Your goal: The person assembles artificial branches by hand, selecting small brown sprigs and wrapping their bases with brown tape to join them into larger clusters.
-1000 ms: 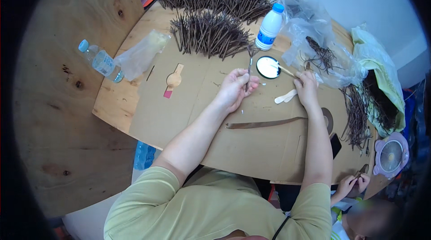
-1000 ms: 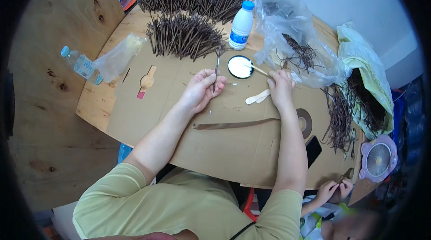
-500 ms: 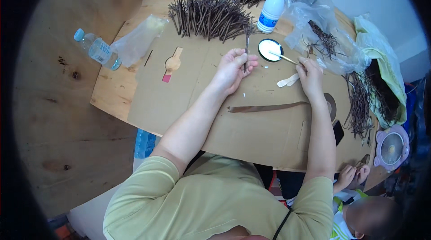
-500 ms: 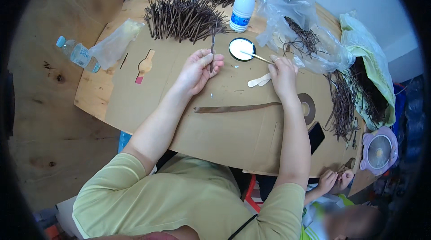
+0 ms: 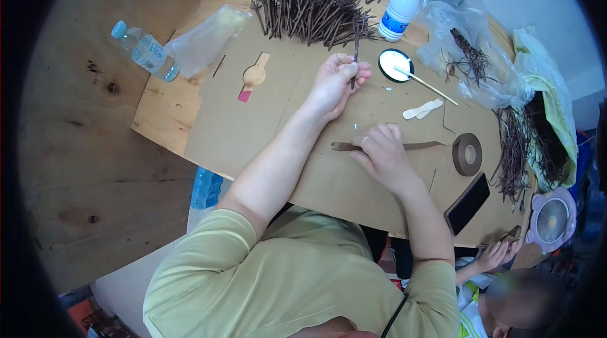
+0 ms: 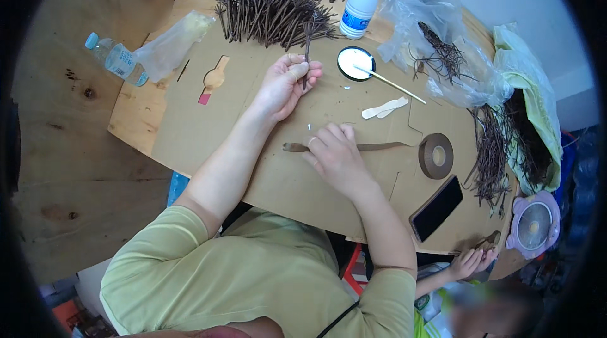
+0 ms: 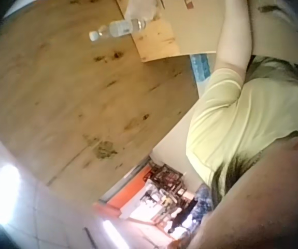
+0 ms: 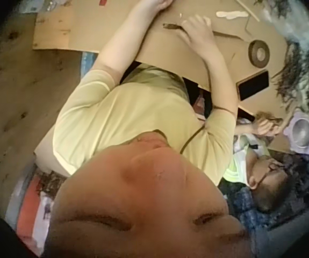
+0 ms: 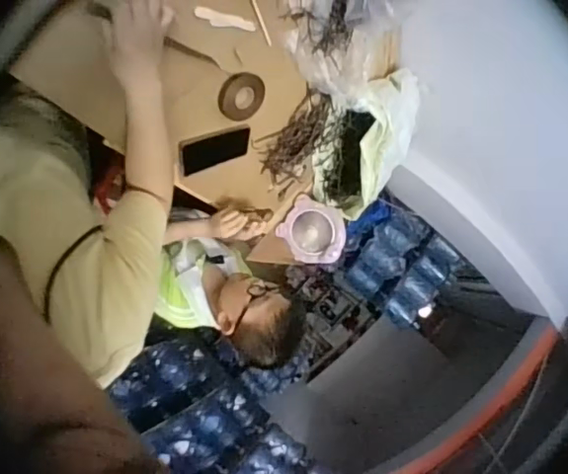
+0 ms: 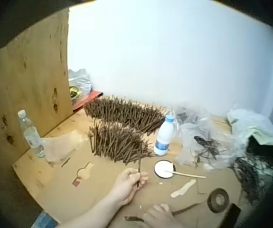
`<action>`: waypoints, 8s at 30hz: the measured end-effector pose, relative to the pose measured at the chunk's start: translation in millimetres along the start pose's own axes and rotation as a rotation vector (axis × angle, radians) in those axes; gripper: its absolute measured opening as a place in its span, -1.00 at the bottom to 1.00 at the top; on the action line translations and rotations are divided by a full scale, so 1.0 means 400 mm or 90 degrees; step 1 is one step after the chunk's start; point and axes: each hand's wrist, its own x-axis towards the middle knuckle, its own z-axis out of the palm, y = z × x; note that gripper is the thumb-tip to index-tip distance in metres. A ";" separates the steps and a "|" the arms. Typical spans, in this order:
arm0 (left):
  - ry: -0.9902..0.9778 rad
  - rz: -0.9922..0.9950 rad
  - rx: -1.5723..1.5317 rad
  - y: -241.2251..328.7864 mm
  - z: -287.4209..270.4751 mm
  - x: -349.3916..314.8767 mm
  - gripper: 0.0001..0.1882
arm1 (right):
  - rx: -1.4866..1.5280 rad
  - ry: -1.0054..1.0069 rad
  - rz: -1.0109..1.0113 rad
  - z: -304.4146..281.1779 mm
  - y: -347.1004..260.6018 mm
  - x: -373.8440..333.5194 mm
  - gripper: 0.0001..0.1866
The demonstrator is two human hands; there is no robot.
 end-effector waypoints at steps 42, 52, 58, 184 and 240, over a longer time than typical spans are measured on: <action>-0.140 -0.327 0.086 -0.060 0.089 -0.109 -0.77 | 0.664 0.288 0.439 -0.103 0.089 -0.057 -0.89; -0.054 -0.230 0.168 -0.092 0.112 -0.134 -0.75 | 0.690 0.331 0.426 -0.077 0.050 -0.027 -0.77; -0.008 -0.189 0.200 -0.095 0.118 -0.134 -0.74 | 0.686 0.352 0.464 -0.050 0.060 -0.031 -0.82; -0.204 -0.309 -0.128 -0.077 0.123 -0.149 -0.68 | 0.916 0.538 0.447 -0.043 0.066 -0.050 -0.90; -0.162 -0.072 0.215 -0.089 0.126 -0.141 -0.73 | 0.778 0.289 0.456 -0.062 0.071 -0.071 -0.85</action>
